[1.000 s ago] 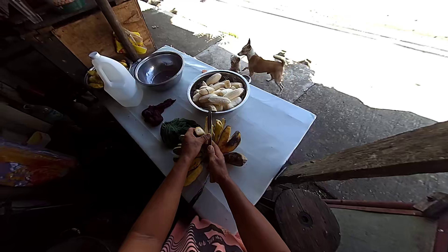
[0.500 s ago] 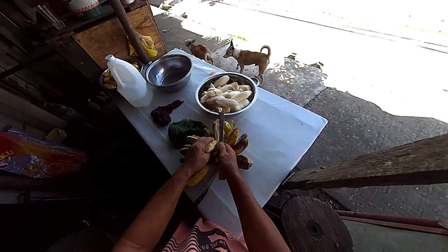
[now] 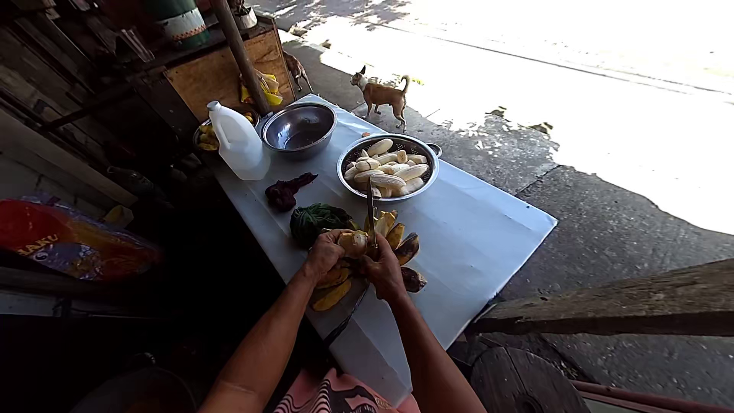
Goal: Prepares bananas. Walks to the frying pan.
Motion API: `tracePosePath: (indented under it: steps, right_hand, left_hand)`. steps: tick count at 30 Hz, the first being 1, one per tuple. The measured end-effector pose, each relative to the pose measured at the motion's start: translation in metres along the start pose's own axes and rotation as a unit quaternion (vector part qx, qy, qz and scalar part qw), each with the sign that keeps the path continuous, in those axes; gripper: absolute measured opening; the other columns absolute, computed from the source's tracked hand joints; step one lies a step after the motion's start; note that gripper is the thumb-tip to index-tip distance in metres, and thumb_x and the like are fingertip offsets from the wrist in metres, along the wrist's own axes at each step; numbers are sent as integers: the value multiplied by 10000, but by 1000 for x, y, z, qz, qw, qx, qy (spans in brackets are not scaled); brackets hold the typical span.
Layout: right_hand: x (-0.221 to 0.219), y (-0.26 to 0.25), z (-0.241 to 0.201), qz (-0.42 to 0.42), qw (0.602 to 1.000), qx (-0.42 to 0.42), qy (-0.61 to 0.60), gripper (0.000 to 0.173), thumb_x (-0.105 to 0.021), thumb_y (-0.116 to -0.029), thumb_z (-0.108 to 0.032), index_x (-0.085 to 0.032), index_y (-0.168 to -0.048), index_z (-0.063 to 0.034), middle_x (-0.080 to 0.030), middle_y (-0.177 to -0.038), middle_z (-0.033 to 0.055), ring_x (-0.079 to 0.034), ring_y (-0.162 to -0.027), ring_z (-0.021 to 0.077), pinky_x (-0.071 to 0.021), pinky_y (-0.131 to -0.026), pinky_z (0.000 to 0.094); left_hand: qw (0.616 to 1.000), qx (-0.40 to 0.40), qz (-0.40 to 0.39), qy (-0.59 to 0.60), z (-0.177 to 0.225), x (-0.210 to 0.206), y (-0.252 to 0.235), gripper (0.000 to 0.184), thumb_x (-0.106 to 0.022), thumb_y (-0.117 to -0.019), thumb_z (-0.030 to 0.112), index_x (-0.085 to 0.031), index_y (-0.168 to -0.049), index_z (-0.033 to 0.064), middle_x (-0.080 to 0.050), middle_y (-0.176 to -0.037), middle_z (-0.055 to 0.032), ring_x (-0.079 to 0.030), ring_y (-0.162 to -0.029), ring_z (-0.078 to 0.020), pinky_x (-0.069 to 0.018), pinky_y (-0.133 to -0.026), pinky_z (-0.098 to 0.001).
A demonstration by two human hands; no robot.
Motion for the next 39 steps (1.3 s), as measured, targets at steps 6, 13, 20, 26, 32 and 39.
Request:
tracePosePath:
  steps: [6, 13, 20, 26, 32, 39]
  right_hand:
    - [10, -15, -12, -27, 990, 43, 132, 686, -773, -865, -199, -479, -1474, -80, -690, -1146, 160, -689, -976, 239, -559, -892, 432]
    - [16, -17, -10, -50, 990, 56, 116, 819, -844, -786, -366, -484, -1471, -97, -697, -1169, 131, -685, -1038, 218, -546, -943, 443]
    - [31, -10, -14, -107, 975, -37, -192, 820, -878, -737, -260, -468, -1421, -75, -647, -956, 104, -592, -610, 149, -517, -504, 287]
    - [59, -61, -52, -4, 960, -81, -269, 340, -694, -983, -257, -548, -1181, -23, -593, -713, 87, -556, -501, 132, -514, -465, 267]
    - [72, -107, -91, 112, 942, -139, -283, 578, -295, -1083, -588, -495, -1304, -92, -707, -980, 140, -671, -663, 220, -516, -529, 339]
    - [48, -29, -47, -60, 998, -11, -2, 407, -347, -1127, -287, -471, -1488, -147, -698, -867, 80, -590, -561, 145, -505, -515, 287]
  left_hand:
    - [1000, -19, -22, 7, 1, -4, 10, 485, -610, -877, -75, -614, -1337, 78, -690, -1091, -113, -571, -605, -118, -450, -472, -252]
    - [996, -48, -75, -26, 15, -16, 27, 687, -530, -879, -49, -421, -1544, 85, -632, -1291, -136, -571, -642, -129, -463, -492, -285]
    - [992, -61, 21, -107, 22, -10, 26, 665, -484, -888, -49, -458, -1538, 91, -552, -1463, -145, -654, -807, -152, -558, -656, -332]
    - [954, 141, 224, 139, 17, 2, 3, 484, -598, -988, 35, -412, -1433, -3, -595, -1035, -203, -616, -561, -215, -588, -528, -361]
    - [979, 96, 167, 72, 16, -25, 0, 747, -678, -925, -21, -327, -1569, 122, -553, -1323, -236, -692, -719, -259, -617, -616, -387]
    - [986, 12, 160, 46, 5, -16, -22, 639, -769, -900, 31, -481, -1470, 45, -665, -1100, -202, -638, -591, -205, -584, -551, -339]
Point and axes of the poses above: each hand's wrist, its own y-axis away from the middle knuckle, its own x-axis out of the back of the hand, z = x × y, the point moved 2 cm from there along -y, towards the middle knuckle
